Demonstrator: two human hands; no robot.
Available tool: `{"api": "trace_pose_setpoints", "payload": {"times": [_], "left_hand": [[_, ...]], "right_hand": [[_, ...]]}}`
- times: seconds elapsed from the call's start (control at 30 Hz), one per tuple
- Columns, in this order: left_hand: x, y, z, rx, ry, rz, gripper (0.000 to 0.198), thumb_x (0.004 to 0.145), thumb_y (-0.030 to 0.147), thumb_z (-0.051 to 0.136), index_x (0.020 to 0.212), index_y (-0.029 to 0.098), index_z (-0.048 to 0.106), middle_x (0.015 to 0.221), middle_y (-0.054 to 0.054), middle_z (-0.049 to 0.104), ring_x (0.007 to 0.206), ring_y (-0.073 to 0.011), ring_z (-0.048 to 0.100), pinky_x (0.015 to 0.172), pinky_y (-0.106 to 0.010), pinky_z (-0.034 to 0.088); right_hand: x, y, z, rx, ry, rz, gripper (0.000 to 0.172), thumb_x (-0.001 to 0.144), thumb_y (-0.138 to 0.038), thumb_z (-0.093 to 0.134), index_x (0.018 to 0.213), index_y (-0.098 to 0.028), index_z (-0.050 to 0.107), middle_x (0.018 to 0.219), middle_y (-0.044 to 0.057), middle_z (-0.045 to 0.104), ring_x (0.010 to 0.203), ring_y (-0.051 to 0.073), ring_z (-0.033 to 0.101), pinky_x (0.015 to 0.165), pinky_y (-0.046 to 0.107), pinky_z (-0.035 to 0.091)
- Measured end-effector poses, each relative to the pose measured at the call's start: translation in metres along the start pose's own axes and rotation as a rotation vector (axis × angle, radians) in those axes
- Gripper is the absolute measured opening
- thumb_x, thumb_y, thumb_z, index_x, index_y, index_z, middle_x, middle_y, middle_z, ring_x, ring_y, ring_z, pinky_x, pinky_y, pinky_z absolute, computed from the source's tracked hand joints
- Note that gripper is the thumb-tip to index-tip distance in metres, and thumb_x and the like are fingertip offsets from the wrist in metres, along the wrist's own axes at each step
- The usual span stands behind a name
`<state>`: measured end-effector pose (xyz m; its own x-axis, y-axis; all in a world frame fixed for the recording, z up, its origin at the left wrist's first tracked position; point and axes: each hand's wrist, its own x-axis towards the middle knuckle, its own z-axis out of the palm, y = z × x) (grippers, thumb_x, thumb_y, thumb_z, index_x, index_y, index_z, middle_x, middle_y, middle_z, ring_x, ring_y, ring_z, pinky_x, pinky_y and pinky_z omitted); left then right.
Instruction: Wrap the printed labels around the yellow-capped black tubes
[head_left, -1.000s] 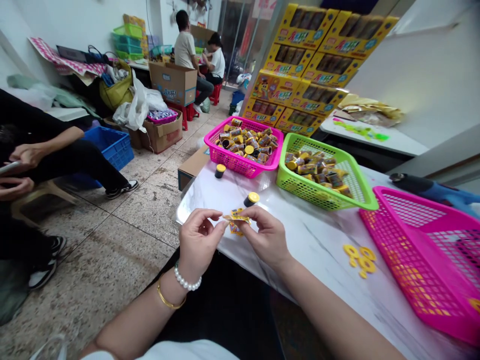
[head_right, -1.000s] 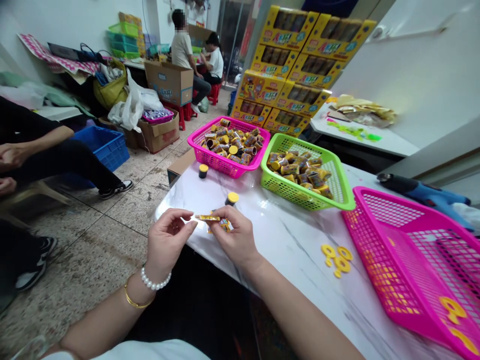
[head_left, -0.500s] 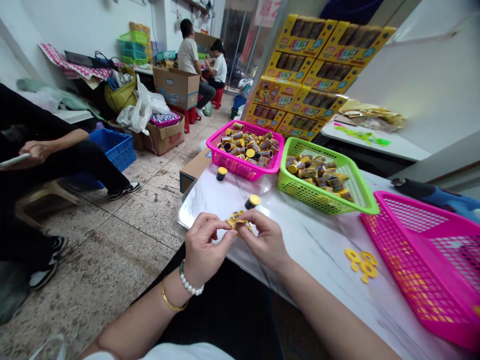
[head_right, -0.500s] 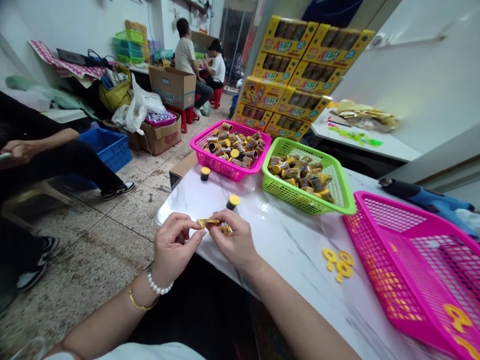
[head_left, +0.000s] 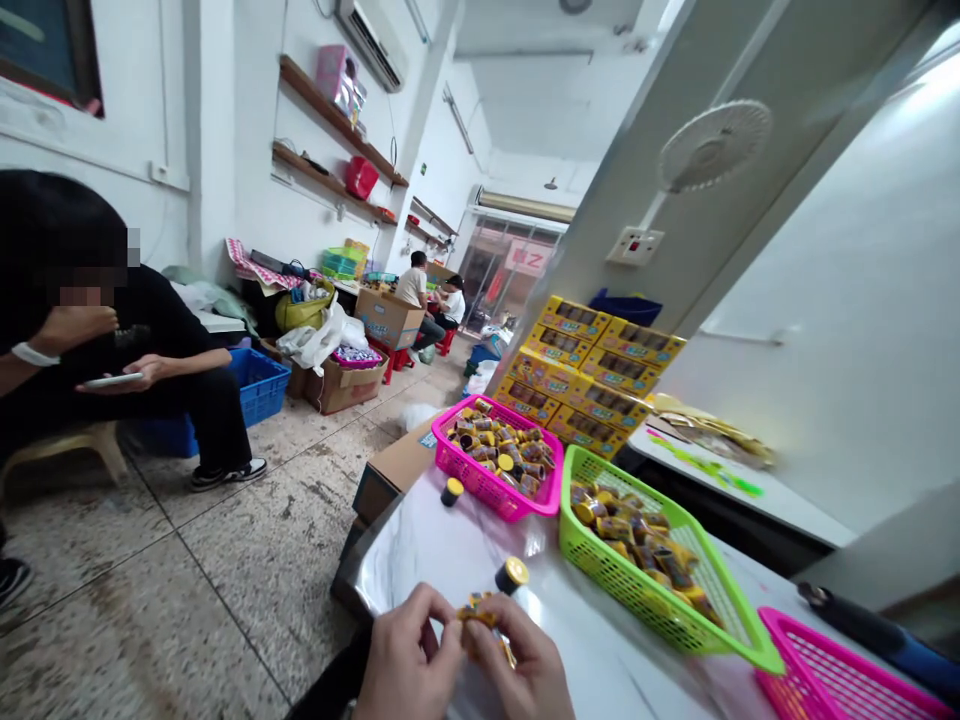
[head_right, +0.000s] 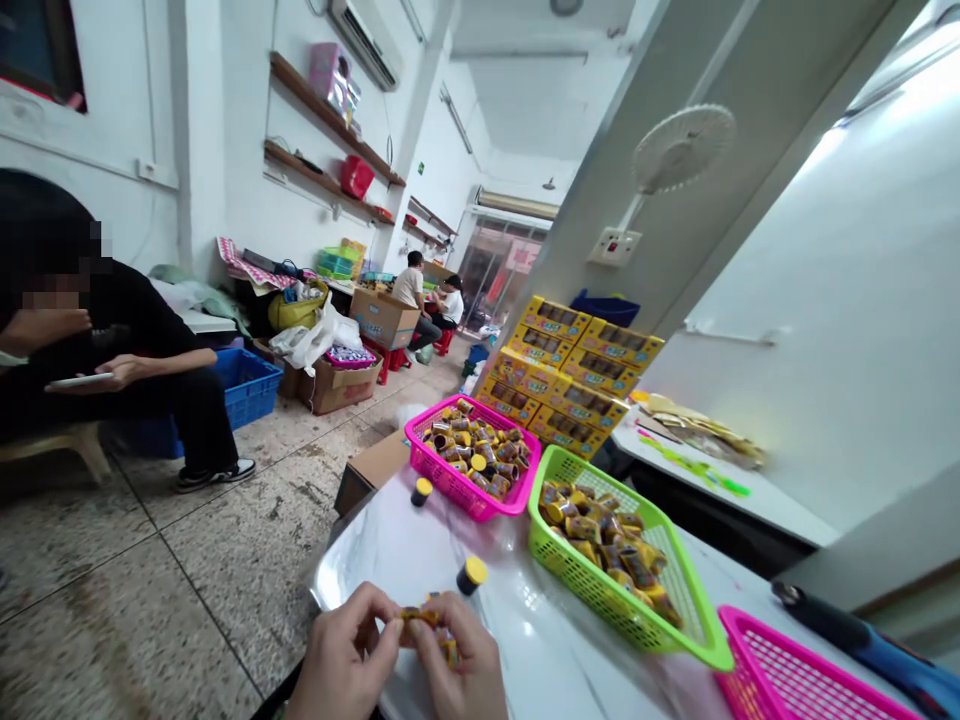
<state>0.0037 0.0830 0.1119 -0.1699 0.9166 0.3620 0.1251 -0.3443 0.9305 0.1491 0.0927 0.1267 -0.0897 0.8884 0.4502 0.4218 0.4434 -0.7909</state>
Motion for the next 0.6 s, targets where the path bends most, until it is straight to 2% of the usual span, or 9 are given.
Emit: {"api": "trace_pose_setpoints", "payload": {"times": [0.13,0.2,0.27,0.33,0.43,0.47,0.53,0.6], "left_hand": [[0.0,-0.001,0.0,-0.279,-0.088,-0.317,0.026,0.074,0.038,0.071,0.084,0.017,0.062,0.07,-0.002,0.07,0.04,-0.0047,0.036,0.04,-0.018,0.024],[0.002,-0.001,-0.001,-0.383,-0.164,-0.423,0.034,0.072,0.043,0.074,0.087,0.017,0.061,0.068,-0.003,0.07,0.04,-0.006,0.038,0.039,-0.018,0.026],[0.004,0.001,-0.004,-0.406,-0.204,-0.455,0.034,0.072,0.045,0.075,0.084,0.016,0.061,0.065,-0.002,0.068,0.044,-0.0079,0.043,0.041,-0.018,0.03],[0.005,0.005,-0.01,-0.334,-0.127,-0.388,0.03,0.072,0.04,0.076,0.083,0.015,0.063,0.07,-0.002,0.066,0.051,-0.0089,0.048,0.047,-0.019,0.037],[0.006,0.015,-0.022,-0.18,0.112,-0.169,0.024,0.076,0.031,0.075,0.092,0.017,0.065,0.077,0.0,0.062,0.059,-0.0094,0.051,0.057,-0.021,0.044],[0.007,0.019,-0.025,-0.139,0.152,-0.083,0.02,0.078,0.029,0.073,0.092,0.018,0.065,0.079,0.0,0.061,0.061,-0.0098,0.052,0.059,-0.021,0.045],[0.008,0.025,-0.028,-0.07,0.139,0.054,0.009,0.082,0.025,0.07,0.085,0.018,0.066,0.08,-0.001,0.06,0.066,-0.0108,0.054,0.061,-0.021,0.046],[0.008,0.028,-0.028,-0.032,0.068,0.116,0.007,0.085,0.022,0.068,0.08,0.018,0.068,0.079,-0.002,0.062,0.067,-0.0113,0.055,0.06,-0.021,0.046]], "right_hand": [[-0.003,-0.001,0.006,0.018,0.053,-0.031,0.027,0.091,-0.045,0.062,0.078,-0.021,0.068,0.075,0.004,0.067,0.068,0.02,0.064,0.062,0.028,0.052],[-0.002,-0.003,0.006,-0.015,0.06,-0.068,0.027,0.092,-0.042,0.062,0.077,-0.021,0.069,0.072,0.004,0.067,0.066,0.02,0.064,0.06,0.028,0.053],[-0.001,-0.008,0.004,-0.064,0.039,-0.09,0.026,0.092,-0.04,0.062,0.075,-0.021,0.068,0.069,0.003,0.066,0.062,0.019,0.063,0.058,0.028,0.053],[0.0,-0.015,0.002,-0.104,0.025,-0.089,0.027,0.092,-0.039,0.062,0.073,-0.02,0.067,0.066,0.003,0.065,0.059,0.018,0.062,0.056,0.027,0.052],[0.001,-0.024,-0.003,-0.108,0.053,-0.04,0.03,0.092,-0.04,0.061,0.071,-0.019,0.065,0.063,0.002,0.064,0.057,0.016,0.059,0.055,0.027,0.051],[0.002,-0.025,-0.004,-0.093,0.065,-0.018,0.03,0.092,-0.041,0.061,0.071,-0.019,0.065,0.063,0.002,0.064,0.056,0.016,0.059,0.054,0.027,0.051],[0.002,-0.024,-0.006,-0.053,0.08,0.011,0.028,0.091,-0.039,0.062,0.073,-0.018,0.066,0.064,0.002,0.065,0.057,0.016,0.059,0.055,0.027,0.05],[0.002,-0.023,-0.007,-0.017,0.082,0.009,0.024,0.091,-0.037,0.063,0.076,-0.018,0.067,0.067,0.002,0.067,0.058,0.015,0.061,0.056,0.026,0.05]]}}
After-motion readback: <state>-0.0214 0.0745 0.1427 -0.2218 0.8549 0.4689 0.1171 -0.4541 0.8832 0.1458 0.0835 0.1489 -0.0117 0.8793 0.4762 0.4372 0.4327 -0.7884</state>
